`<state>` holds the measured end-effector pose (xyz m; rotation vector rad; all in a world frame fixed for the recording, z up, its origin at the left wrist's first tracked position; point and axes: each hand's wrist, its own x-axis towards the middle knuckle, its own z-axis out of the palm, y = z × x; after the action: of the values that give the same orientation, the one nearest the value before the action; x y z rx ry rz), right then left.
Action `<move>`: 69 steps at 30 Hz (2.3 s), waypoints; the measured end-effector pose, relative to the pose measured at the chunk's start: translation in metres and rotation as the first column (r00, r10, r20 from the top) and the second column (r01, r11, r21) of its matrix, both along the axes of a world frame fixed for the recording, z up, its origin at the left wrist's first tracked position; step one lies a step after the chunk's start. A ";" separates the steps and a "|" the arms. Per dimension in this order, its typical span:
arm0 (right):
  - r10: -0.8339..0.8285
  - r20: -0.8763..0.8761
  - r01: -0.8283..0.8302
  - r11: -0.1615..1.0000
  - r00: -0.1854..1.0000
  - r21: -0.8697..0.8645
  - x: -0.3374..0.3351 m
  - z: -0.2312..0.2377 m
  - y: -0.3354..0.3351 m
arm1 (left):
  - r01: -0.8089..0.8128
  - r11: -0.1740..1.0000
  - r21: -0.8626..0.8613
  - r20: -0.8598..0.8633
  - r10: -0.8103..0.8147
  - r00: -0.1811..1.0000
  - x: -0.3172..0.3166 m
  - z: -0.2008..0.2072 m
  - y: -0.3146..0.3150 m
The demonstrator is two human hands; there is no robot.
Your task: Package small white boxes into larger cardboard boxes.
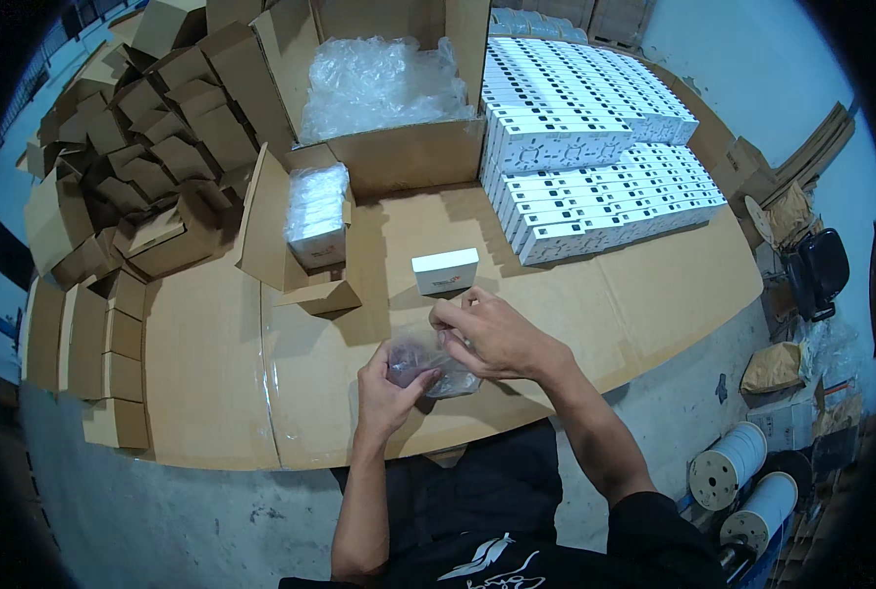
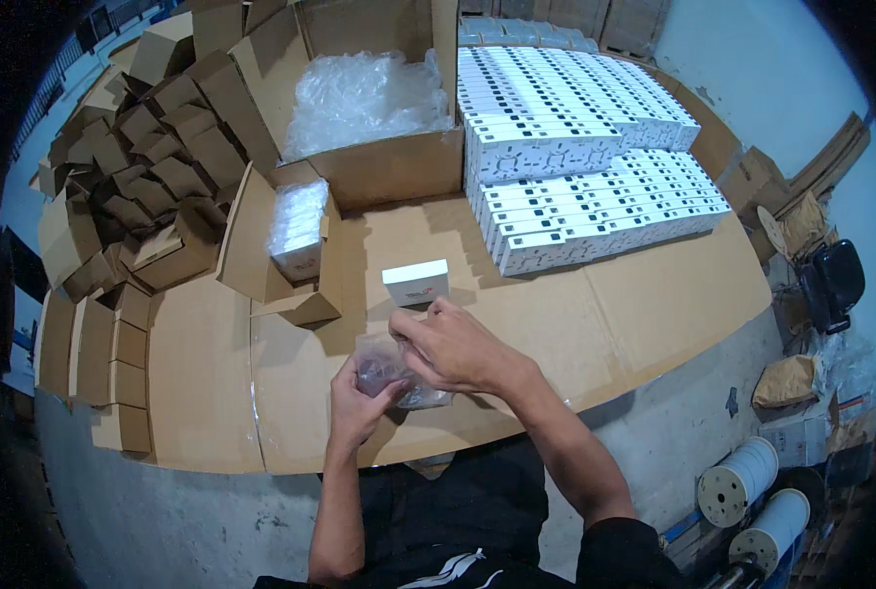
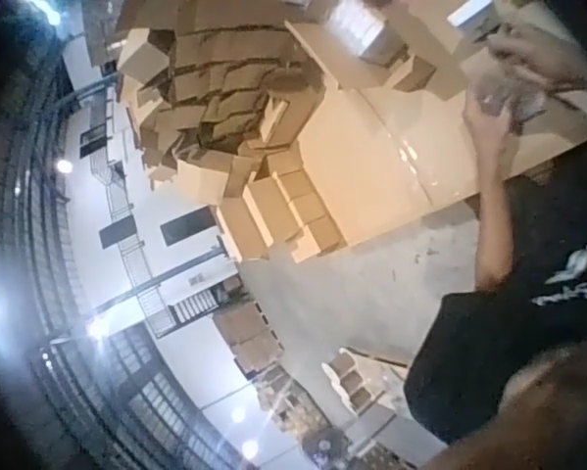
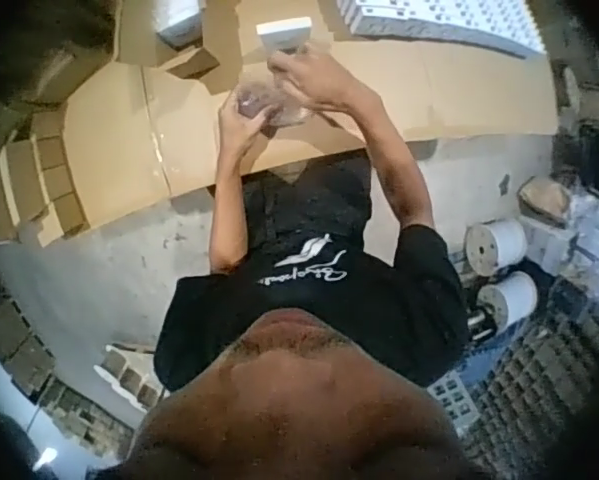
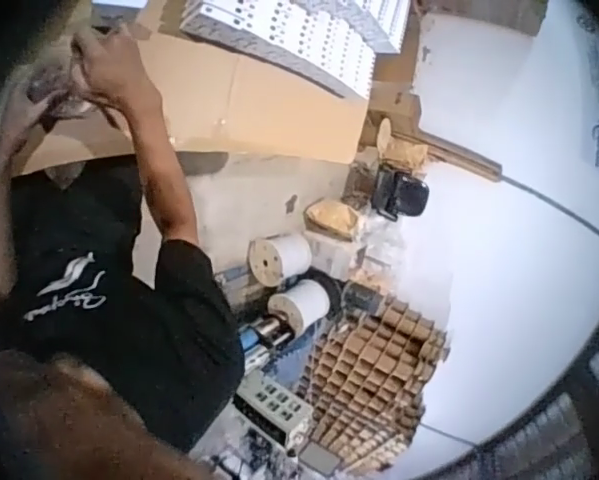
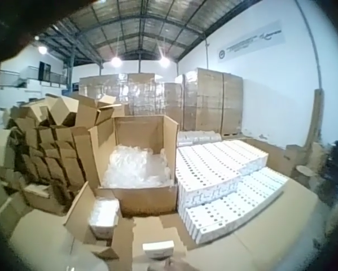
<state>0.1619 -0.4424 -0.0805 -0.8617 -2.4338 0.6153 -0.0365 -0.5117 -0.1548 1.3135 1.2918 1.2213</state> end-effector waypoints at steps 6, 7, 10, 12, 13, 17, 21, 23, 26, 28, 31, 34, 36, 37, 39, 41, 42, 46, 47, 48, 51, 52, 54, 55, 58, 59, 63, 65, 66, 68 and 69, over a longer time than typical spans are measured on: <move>0.082 0.101 -0.065 0.984 0.992 -0.168 0.000 0.019 0.011 | 0.062 0.998 -0.006 -0.158 -0.062 0.985 -0.003 0.009 -0.003; 0.099 0.091 -0.079 0.978 0.991 -0.194 0.000 0.021 0.011 | 0.060 0.998 -0.006 -0.159 -0.060 0.985 -0.004 0.007 -0.003; 0.113 -0.006 -0.112 0.984 0.994 -0.138 0.003 0.018 0.012 | 0.055 0.998 0.018 -0.113 -0.053 0.992 -0.001 0.003 -0.001; 0.080 -0.034 -0.084 0.984 0.996 -0.156 0.003 0.014 0.011 | 0.005 1.000 0.020 -0.116 -0.002 0.993 0.000 0.003 0.000; 0.047 -0.061 -0.056 0.983 0.997 -0.173 0.004 0.013 0.011 | 0.007 1.000 0.020 -0.116 -0.004 0.993 0.000 0.002 0.000; 0.138 0.017 -0.126 0.946 0.990 -0.298 0.000 0.025 0.020 | -0.001 1.000 0.029 -0.166 0.006 0.986 -0.003 -0.001 0.000; 0.223 0.192 -0.164 0.945 0.956 -0.282 -0.004 0.043 0.020 | -0.014 0.998 0.055 -0.247 0.027 0.969 -0.001 0.007 -0.001; 0.236 0.242 -0.165 0.945 0.941 -0.283 -0.004 0.043 0.020 | -0.001 0.999 0.039 -0.226 0.009 0.974 -0.002 0.005 -0.001; 0.287 0.149 -0.263 0.951 0.946 -0.162 0.002 0.036 0.021 | 0.023 1.000 0.004 -0.178 -0.022 0.984 -0.004 -0.001 0.000; 0.205 0.193 -0.234 0.961 0.960 0.147 0.010 0.036 0.020 | 0.039 0.999 -0.015 -0.150 -0.041 0.988 -0.002 -0.001 0.001; 0.110 -0.030 -0.109 0.993 0.993 0.048 0.011 0.053 0.023 | -0.001 1.000 0.007 -0.083 0.001 0.997 -0.004 -0.002 0.000; -0.172 -0.333 0.163 0.985 0.927 -0.055 0.027 0.031 0.045 | -0.018 0.999 -0.036 -0.015 0.017 1.000 -0.005 -0.006 -0.001; -0.268 -0.322 0.277 0.961 0.908 -0.018 0.029 0.006 0.049 | -0.043 0.999 0.006 -0.111 0.043 0.993 -0.005 -0.008 0.001; -0.359 -0.317 0.383 0.924 0.878 0.015 0.029 -0.007 0.049 | -0.043 0.999 0.012 -0.110 0.044 0.993 -0.005 -0.006 0.002; -0.330 -0.336 0.358 0.933 0.882 0.025 0.029 -0.023 0.047 | -0.048 0.998 0.036 -0.120 0.052 0.991 -0.003 -0.003 0.003; -0.342 -0.338 0.331 0.939 0.877 -0.091 0.026 -0.030 0.043 | -0.051 0.998 0.039 -0.111 0.055 0.992 -0.004 -0.005 0.004; -0.377 -0.365 0.331 0.926 0.851 -0.185 0.023 -0.030 0.042 | -0.051 0.998 0.039 -0.101 0.055 0.993 -0.004 -0.007 0.005; -0.355 -0.351 0.324 0.935 0.867 -0.145 0.026 -0.039 0.048 | -0.049 0.998 0.038 -0.031 0.050 0.998 -0.004 -0.011 0.006; -0.372 -0.370 0.323 0.928 0.852 -0.188 0.025 -0.040 0.048 | -0.049 0.998 0.031 -0.031 0.050 0.998 -0.004 -0.010 0.005; -0.389 -0.387 0.321 0.919 0.836 -0.230 0.024 -0.041 0.047 | -0.049 0.999 0.024 -0.031 0.049 0.998 -0.004 -0.010 0.005; -0.440 -0.478 0.351 0.897 0.760 -0.268 0.028 -0.057 0.052 | -0.036 0.999 0.039 -0.111 0.040 0.993 -0.004 -0.008 0.008; -0.440 -0.479 0.352 0.897 0.760 -0.266 0.028 -0.063 0.055 | -0.035 0.999 0.042 -0.111 0.039 0.993 -0.004 -0.006 0.009; -0.501 -0.744 0.177 0.862 0.442 -0.475 0.022 -0.065 0.057 | -0.018 0.997 0.080 -0.169 0.031 0.985 -0.004 -0.002 0.011; -0.499 -0.745 0.176 0.863 0.443 -0.473 0.022 -0.065 0.057 | -0.019 0.996 0.082 -0.169 0.033 0.985 -0.004 -0.001 0.012; -0.549 -0.777 -0.072 0.801 0.308 -0.595 0.015 -0.061 0.050 | 0.007 0.999 0.052 -0.146 0.001 0.989 -0.006 0.001 0.013; -0.550 -0.776 -0.070 0.801 0.308 -0.595 0.016 -0.064 0.049 | 0.008 0.999 0.042 -0.150 -0.002 0.989 -0.005 0.003 0.012; -0.479 -0.795 -0.206 0.793 0.372 -0.574 0.017 -0.061 0.046 | -0.004 0.999 0.033 -0.178 0.010 0.984 -0.004 0.008 0.012; -0.415 -0.807 -0.120 0.856 0.421 -0.503 0.022 -0.065 0.050 | -0.008 1.000 0.024 -0.139 0.011 0.990 -0.004 0.007 0.012; -0.415 -0.807 -0.121 0.856 0.421 -0.503 0.025 -0.063 0.049 | -0.011 1.000 0.017 -0.098 0.012 0.995 -0.004 0.006 0.012; -0.420 -0.766 -0.136 0.829 0.487 -0.542 0.029 -0.059 0.047 | -0.016 1.000 0.027 -0.076 0.018 0.997 -0.003 0.004 0.012; -0.421 -0.766 -0.136 0.829 0.486 -0.542 0.031 -0.058 0.047 | -0.020 0.999 0.037 -0.053 0.022 0.998 -0.003 0.004 0.011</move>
<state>0.1926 -0.3955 -0.1380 -0.6789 -1.2079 1.3317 -0.0399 -0.5003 -0.1511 1.3703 1.3299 1.2373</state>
